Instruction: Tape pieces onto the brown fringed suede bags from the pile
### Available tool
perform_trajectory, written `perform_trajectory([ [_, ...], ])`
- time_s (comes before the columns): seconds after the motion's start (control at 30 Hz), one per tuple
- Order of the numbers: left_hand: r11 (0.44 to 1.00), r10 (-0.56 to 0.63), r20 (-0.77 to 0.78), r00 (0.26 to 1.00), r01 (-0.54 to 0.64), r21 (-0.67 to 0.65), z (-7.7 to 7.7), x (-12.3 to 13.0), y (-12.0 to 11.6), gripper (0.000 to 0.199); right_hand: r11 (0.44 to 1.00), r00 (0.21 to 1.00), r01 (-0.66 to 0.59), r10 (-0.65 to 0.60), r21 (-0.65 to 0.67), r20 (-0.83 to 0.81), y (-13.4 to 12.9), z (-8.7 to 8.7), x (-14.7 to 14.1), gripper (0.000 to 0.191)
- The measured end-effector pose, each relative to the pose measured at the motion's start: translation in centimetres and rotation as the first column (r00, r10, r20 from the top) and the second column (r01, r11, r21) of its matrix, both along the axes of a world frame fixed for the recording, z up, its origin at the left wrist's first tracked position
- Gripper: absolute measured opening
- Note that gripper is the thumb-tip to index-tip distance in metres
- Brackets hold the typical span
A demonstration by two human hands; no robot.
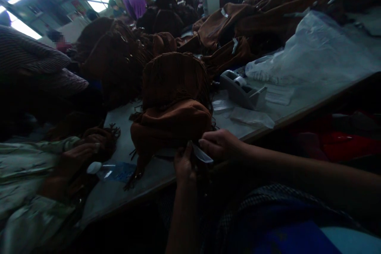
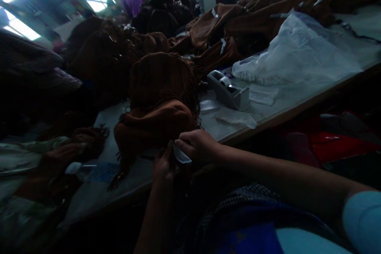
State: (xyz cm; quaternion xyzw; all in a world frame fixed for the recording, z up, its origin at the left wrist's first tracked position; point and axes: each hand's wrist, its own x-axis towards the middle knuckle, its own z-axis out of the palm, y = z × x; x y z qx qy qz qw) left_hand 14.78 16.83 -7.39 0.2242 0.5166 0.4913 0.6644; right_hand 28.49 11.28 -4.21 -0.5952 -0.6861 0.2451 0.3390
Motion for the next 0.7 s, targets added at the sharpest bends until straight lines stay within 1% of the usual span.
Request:
perform_trajectory([
  [0.03,1.000,0.005,-0.005,1.000,-0.005,0.002,0.0,0.1,-0.1,0.038,0.998,0.999,0.045,-0.045,-0.038,-0.005,0.8,0.3,-0.1,0.036],
  [0.07,1.000,0.011,-0.010,1.000,-0.011,0.006,0.0,0.2,-0.1,0.038,0.996,0.998,0.066,-0.066,-0.065,0.017,1.6,0.5,-0.3,0.035],
  [0.17,0.998,0.048,-0.031,0.998,-0.047,0.040,-0.3,0.3,-0.3,0.041,0.991,0.986,0.098,-0.085,-0.089,0.146,3.3,0.8,-1.0,0.026],
  [0.27,0.992,0.088,-0.089,0.992,-0.080,0.097,-0.9,0.4,-0.5,0.043,0.985,0.962,0.140,-0.111,-0.102,0.250,3.8,0.4,-1.6,0.020],
  [0.33,0.989,0.098,-0.128,0.987,-0.083,0.121,-1.1,0.5,-0.5,0.043,0.979,0.957,0.164,-0.129,-0.119,0.258,3.8,-0.1,-1.7,0.020],
  [0.47,0.989,0.098,-0.155,0.983,-0.079,0.124,-1.0,0.7,-0.5,0.038,0.962,0.981,0.168,-0.142,-0.215,0.130,4.3,-1.1,-1.4,0.023],
  [0.53,0.994,0.059,-0.133,0.989,-0.046,0.100,-0.7,0.4,-0.6,0.030,0.955,0.987,0.159,-0.145,-0.250,0.072,4.7,-1.5,-1.2,0.023],
  [0.63,1.000,-0.013,-0.050,0.999,0.012,-0.010,-0.3,-0.5,-0.9,0.009,0.953,0.989,0.135,-0.145,-0.270,-0.017,5.2,-2.2,-1.0,0.022],
  [0.7,0.995,-0.040,0.020,0.999,0.042,-0.089,-0.5,-1.2,-1.1,0.006,0.951,0.984,0.119,-0.152,-0.284,-0.094,5.4,-2.4,-0.9,0.022],
])
